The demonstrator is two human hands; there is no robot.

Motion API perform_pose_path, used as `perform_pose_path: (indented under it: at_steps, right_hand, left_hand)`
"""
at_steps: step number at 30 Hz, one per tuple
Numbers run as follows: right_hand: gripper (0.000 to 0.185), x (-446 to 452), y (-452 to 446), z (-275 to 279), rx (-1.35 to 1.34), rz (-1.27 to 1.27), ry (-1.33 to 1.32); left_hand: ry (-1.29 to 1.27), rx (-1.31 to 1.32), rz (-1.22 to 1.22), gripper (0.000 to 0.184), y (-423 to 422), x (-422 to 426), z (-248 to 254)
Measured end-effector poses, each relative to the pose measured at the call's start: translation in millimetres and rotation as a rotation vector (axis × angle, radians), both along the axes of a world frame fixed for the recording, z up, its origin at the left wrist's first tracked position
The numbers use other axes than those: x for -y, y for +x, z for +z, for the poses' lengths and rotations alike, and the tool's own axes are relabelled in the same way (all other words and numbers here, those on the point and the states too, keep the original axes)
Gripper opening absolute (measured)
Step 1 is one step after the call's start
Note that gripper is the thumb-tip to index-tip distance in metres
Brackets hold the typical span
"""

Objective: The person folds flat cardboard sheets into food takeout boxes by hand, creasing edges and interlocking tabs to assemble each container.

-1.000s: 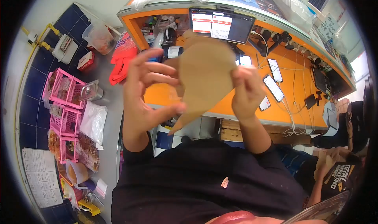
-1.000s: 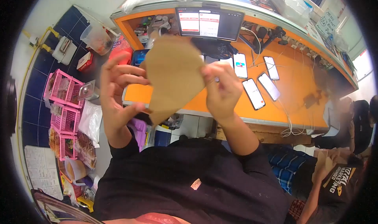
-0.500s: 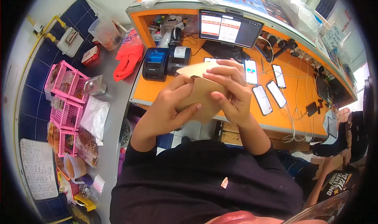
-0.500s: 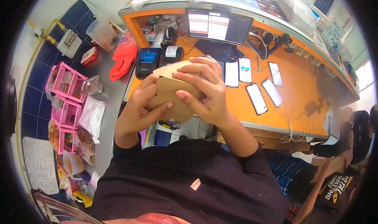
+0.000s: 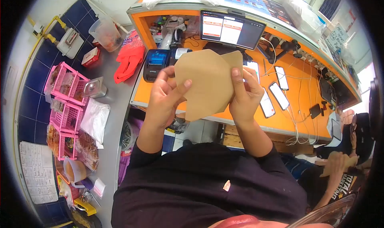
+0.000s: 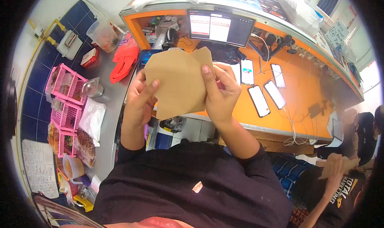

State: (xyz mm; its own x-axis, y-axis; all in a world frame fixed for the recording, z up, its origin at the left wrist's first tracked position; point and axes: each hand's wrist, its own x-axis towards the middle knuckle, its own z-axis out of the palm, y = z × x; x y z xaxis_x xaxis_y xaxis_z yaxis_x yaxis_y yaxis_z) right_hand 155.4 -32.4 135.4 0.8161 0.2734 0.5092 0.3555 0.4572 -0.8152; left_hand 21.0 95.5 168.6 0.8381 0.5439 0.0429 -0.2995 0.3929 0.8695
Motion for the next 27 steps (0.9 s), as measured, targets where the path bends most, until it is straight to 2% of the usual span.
perform_pose_path:
  at_steps: [3, 6, 12, 15, 19, 22, 23, 26, 27]
  right_hand:
    - [0.02, -3.7, -1.4, -0.1, 0.096, 0.085, -0.024]
    - [0.021, 0.0, 2.4, 6.0, 0.036, 0.247, -0.071]
    - [0.029, 10.6, 21.5, 10.5, 0.79, 0.061, -0.173]
    - [0.025, 21.2, 19.4, 15.3, 0.842, 0.079, -0.228]
    - [0.025, 24.2, 14.8, 11.2, 0.919, 0.039, -0.263]
    - [0.034, 20.3, 4.1, 13.5, 0.964, -0.063, -0.297]
    - [0.03, 21.4, 3.8, 8.2, 0.958, -0.066, -0.331]
    - [0.033, 16.6, -9.1, 3.8, 0.987, -0.194, -0.293]
    - [0.043, 18.5, -11.8, 1.0, 0.935, -0.131, -0.365]
  left_hand:
    - [-0.074, -0.117, -0.038, 0.044, 1.0, 19.8, -6.3]
    - [-0.032, -0.207, -0.047, 0.039, -0.9, 20.3, -9.3]
    - [-0.106, -0.174, -0.132, 0.04, -5.2, 15.5, -0.5]
    - [-0.179, -0.179, -0.227, 0.04, -7.1, 11.7, -4.1]
    - [-0.192, -0.183, -0.205, 0.039, -9.0, 16.9, -2.5]
    - [-0.201, -0.181, -0.168, 0.039, -11.0, 17.0, 0.2]
    - [-0.196, -0.174, -0.149, 0.039, -9.9, 16.5, -2.4]
    - [-0.204, -0.088, -0.114, 0.039, -6.3, 17.1, -10.6]
    - [-0.211, -0.051, -0.107, 0.04, -5.1, 18.1, -13.0]
